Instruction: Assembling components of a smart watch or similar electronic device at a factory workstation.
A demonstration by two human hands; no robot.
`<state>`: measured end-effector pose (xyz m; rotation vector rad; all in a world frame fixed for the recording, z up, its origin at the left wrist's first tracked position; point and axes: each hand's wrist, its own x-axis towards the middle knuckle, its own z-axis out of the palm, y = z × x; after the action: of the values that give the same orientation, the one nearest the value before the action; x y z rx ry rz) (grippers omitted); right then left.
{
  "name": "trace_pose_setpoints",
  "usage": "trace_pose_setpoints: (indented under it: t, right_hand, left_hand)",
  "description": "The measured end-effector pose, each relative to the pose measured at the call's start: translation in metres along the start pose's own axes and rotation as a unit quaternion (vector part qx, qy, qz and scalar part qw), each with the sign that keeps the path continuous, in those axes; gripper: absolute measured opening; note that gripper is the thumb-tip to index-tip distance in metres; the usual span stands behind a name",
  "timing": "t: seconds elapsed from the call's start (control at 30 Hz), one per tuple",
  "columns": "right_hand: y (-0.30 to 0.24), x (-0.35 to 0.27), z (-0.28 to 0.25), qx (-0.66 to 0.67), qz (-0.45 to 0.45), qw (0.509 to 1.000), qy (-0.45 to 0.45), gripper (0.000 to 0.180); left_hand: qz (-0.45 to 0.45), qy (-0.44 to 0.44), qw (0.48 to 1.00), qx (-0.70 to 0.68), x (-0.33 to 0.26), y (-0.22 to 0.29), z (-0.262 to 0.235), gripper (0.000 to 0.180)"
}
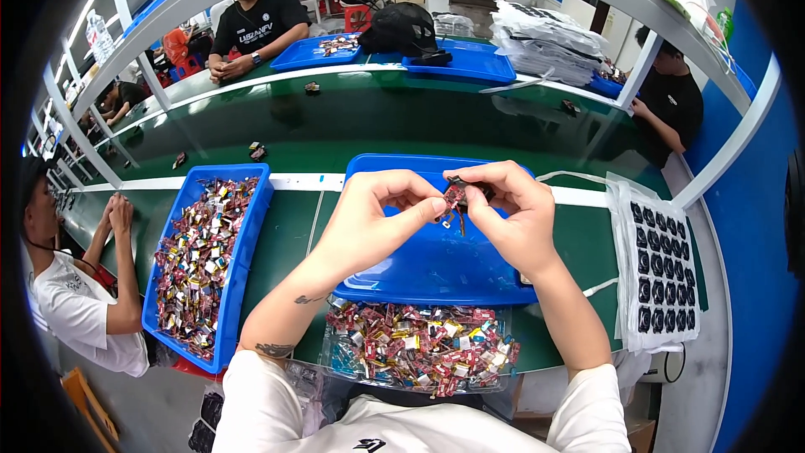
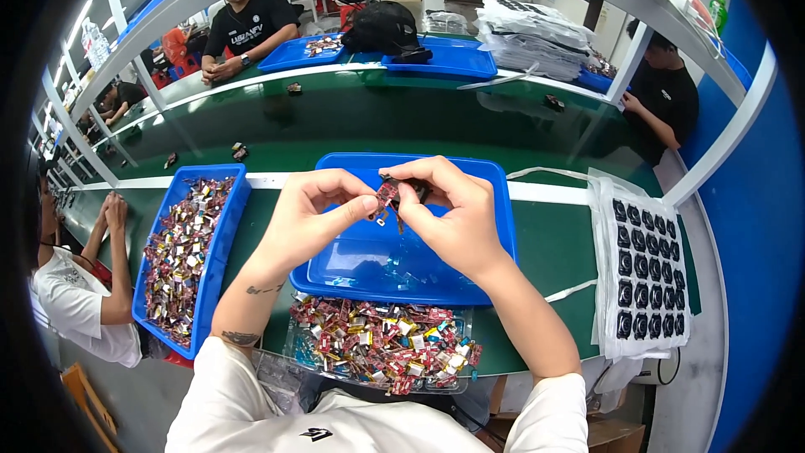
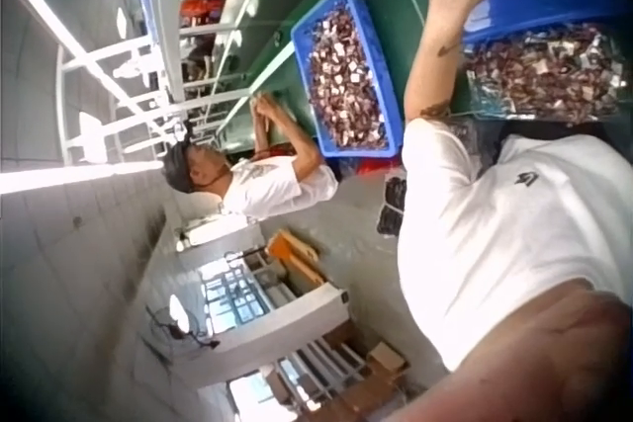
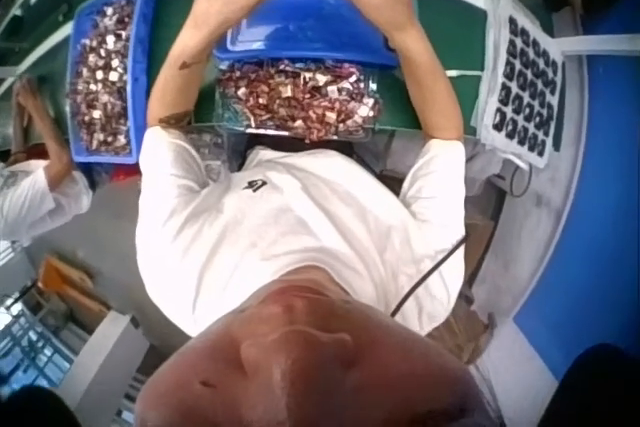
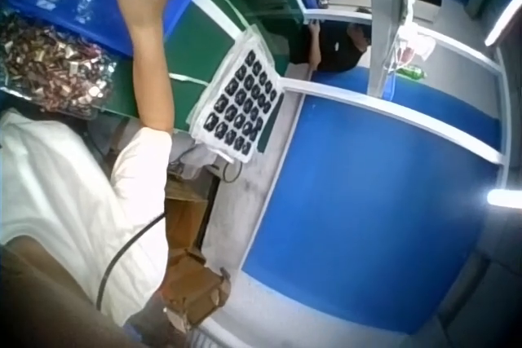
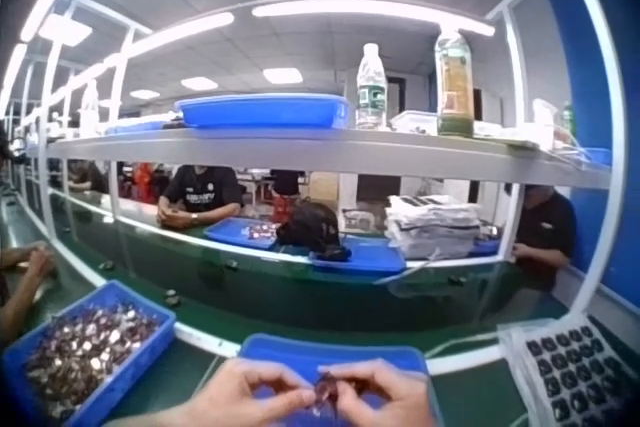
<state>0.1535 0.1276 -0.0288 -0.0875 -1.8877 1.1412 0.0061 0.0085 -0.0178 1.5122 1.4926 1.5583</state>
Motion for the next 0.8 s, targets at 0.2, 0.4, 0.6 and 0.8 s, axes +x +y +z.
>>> trace_pose_setpoints:
  t: [0.2, 0.4, 0.6, 0.8]
  right_hand:
    - [0.003, -0.001, 0.001, 0.008, 0.003, 1.0, -0.002, 0.017]
    - [0.006, -0.004, 0.003, 0.049, 0.033, 0.998, -0.006, 0.016]
    - [0.002, -0.004, 0.007, 0.087, 0.061, 0.994, 0.001, 0.012]
    - [-0.003, -0.002, 0.003, 0.094, 0.084, 0.992, 0.009, 0.011]
  left_hand:
    - [-0.007, 0.002, 1.0, -0.026, 0.002, -0.004, 0.002, 0.013]
    - [-0.007, -0.001, 0.999, -0.036, 0.003, -0.005, 0.003, 0.012]
    - [-0.043, 0.042, 0.994, -0.088, 0.003, -0.005, 0.008, 0.015]
    - [-0.023, 0.057, 0.997, -0.037, 0.007, -0.014, 0.01, 0.019]
